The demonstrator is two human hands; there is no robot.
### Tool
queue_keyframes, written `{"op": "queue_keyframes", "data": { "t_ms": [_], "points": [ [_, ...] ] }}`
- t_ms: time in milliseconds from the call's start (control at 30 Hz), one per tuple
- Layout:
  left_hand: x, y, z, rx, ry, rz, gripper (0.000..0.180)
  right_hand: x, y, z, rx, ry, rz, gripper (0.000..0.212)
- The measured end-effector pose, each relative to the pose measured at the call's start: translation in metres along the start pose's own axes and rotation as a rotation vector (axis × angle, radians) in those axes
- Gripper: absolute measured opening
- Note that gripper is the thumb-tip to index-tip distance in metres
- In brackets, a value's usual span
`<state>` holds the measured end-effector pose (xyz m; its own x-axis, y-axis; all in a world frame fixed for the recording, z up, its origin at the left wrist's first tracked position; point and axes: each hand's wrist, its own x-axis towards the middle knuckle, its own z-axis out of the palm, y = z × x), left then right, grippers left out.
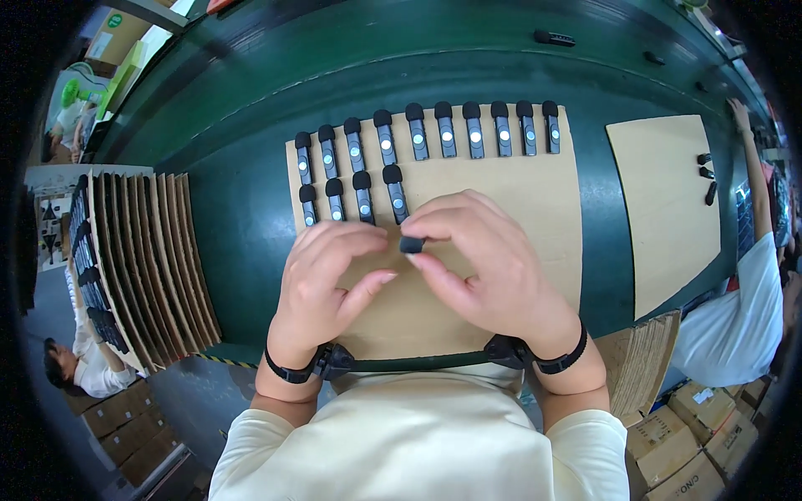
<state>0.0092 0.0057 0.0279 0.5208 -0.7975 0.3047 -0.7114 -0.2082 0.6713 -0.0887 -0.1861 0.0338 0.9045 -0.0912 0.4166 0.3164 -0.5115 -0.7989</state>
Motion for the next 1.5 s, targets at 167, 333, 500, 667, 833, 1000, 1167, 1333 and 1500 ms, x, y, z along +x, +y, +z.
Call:
{"op": "queue_keyframes", "data": {
  "t_ms": [167,333,500,667,833,1000,1167,1333,1500],
  "points": [
    [-0.005,-0.001,0.001,0.089,-0.144,0.058,0.021,0.006,0.011,-0.008,-0.295,-0.03,-0.009,0.032],
    [-0.009,-0.001,0.005,0.134,-0.209,0.033,0.022,-0.006,0.026,-0.008,-0.491,-0.212,-0.066,0.029],
    [-0.011,0.0,0.004,0.155,-0.231,0.0,0.023,-0.015,0.025,-0.001,-0.529,-0.333,-0.036,0.026],
    [-0.01,0.001,0.003,0.158,-0.247,-0.022,0.023,-0.012,0.031,0.002,-0.569,-0.309,-0.051,0.023],
    [-0.01,0.001,0.004,0.171,-0.255,-0.028,0.024,-0.007,0.037,0.004,-0.6,-0.282,-0.061,0.023],
    [-0.009,0.002,0.004,0.165,-0.244,-0.017,0.024,-0.004,0.038,0.003,-0.631,-0.287,-0.061,0.024],
    [-0.009,0.001,0.002,0.161,-0.278,-0.05,0.022,0.01,0.03,-0.01,-0.521,-0.281,-0.004,0.026],
    [-0.01,-0.002,0.004,0.147,-0.242,-0.022,0.024,0.058,0.056,-0.055,-0.543,-0.216,0.013,0.029],
    [-0.009,-0.001,0.002,0.138,-0.288,-0.08,0.023,0.112,0.118,-0.095,-0.704,-0.165,0.093,0.026]
  ]
}}
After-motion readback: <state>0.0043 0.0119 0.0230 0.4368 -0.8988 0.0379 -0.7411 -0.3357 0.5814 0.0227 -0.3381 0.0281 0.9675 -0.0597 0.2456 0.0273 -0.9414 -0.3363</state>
